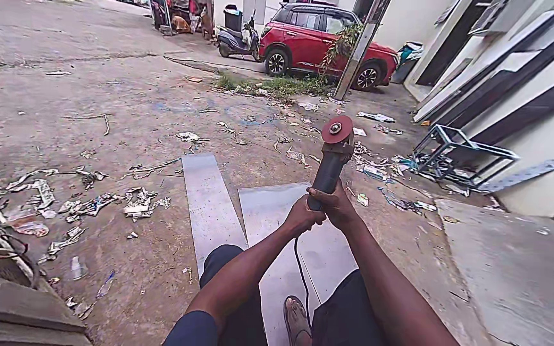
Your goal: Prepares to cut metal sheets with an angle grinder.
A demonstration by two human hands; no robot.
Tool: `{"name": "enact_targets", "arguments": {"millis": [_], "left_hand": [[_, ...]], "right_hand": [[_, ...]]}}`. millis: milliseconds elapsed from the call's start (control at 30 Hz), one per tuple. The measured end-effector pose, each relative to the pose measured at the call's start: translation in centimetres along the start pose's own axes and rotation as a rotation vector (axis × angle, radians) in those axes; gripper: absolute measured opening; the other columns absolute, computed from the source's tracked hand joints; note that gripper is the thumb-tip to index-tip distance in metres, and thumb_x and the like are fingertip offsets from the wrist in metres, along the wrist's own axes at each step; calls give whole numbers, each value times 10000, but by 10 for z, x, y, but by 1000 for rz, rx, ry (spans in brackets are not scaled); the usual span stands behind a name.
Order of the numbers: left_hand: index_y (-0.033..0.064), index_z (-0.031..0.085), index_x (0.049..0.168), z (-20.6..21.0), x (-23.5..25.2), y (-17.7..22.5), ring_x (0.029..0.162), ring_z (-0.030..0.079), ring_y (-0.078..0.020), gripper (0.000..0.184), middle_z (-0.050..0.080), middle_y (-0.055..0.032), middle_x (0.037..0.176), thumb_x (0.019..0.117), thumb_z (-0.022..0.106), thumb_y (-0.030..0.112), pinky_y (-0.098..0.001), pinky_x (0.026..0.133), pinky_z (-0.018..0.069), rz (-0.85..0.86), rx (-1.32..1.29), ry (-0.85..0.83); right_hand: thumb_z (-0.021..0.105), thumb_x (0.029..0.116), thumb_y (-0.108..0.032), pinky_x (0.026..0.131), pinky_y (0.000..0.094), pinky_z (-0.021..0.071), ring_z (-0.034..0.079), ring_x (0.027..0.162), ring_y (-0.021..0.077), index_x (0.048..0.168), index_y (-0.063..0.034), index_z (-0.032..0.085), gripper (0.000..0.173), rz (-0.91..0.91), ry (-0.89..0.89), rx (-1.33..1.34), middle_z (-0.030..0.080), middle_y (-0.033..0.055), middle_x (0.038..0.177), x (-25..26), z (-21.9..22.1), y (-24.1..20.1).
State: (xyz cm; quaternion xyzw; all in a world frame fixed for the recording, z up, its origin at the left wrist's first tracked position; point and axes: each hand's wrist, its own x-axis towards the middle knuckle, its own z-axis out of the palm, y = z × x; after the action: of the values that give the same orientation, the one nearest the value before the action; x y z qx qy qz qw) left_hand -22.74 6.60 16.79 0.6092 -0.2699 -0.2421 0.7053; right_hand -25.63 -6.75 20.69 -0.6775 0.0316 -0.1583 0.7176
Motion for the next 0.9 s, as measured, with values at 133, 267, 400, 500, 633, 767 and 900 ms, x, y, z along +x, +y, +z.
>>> {"name": "enact_targets", "arguments": {"millis": [133,267,400,500,633,767,900], "left_hand": [[40,565,1201,-4,-3,2,574,613,-145,487,683,-72,809,764,766,119,-303,487,497,22,122,44],[48,493,1297,-3,-7,8,606,631,-157,601,683,-78,855,771,767,141,-322,517,526,3,190,47],[45,440,1334,-3,-11,8,558,607,-162,594,675,-92,847,814,725,85,-306,471,501,-4,179,26],[45,395,1404,-15,-12,13,574,658,-194,651,694,-119,871,841,717,96,-345,498,570,-46,256,-86],[34,414,1456,-45,-24,21,668,656,-134,677,703,-90,926,896,759,197,-310,602,573,-27,514,-304],[51,577,1373,-92,-53,30,796,700,-119,505,737,-63,999,936,734,248,-328,748,606,172,760,-309],[24,641,1262,-157,-140,19,840,725,-175,348,744,-87,994,939,713,134,-350,765,629,198,493,227]], "right_hand": [[942,705,-149,792,450,633,720,902,273,1497,-133,320,1007,38,45,62,686,167,1084,-2,12,5],[876,663,-68,731,444,631,719,809,280,1362,-29,426,832,18,97,172,688,192,962,2,20,6],[810,655,-9,702,439,628,725,762,285,1302,-17,455,737,7,61,269,696,196,888,8,21,7],[785,674,-4,683,429,622,714,756,267,1297,-39,460,703,-4,64,308,686,172,903,12,22,9],[753,763,-11,699,480,631,721,827,304,1353,-110,444,673,78,29,372,680,174,1029,10,17,14],[756,753,-47,619,392,613,701,752,222,1311,-151,466,637,105,-16,360,674,109,973,11,3,17],[782,712,-68,602,405,627,696,686,224,1268,-114,440,654,42,-44,377,654,88,868,24,-17,26]]}}
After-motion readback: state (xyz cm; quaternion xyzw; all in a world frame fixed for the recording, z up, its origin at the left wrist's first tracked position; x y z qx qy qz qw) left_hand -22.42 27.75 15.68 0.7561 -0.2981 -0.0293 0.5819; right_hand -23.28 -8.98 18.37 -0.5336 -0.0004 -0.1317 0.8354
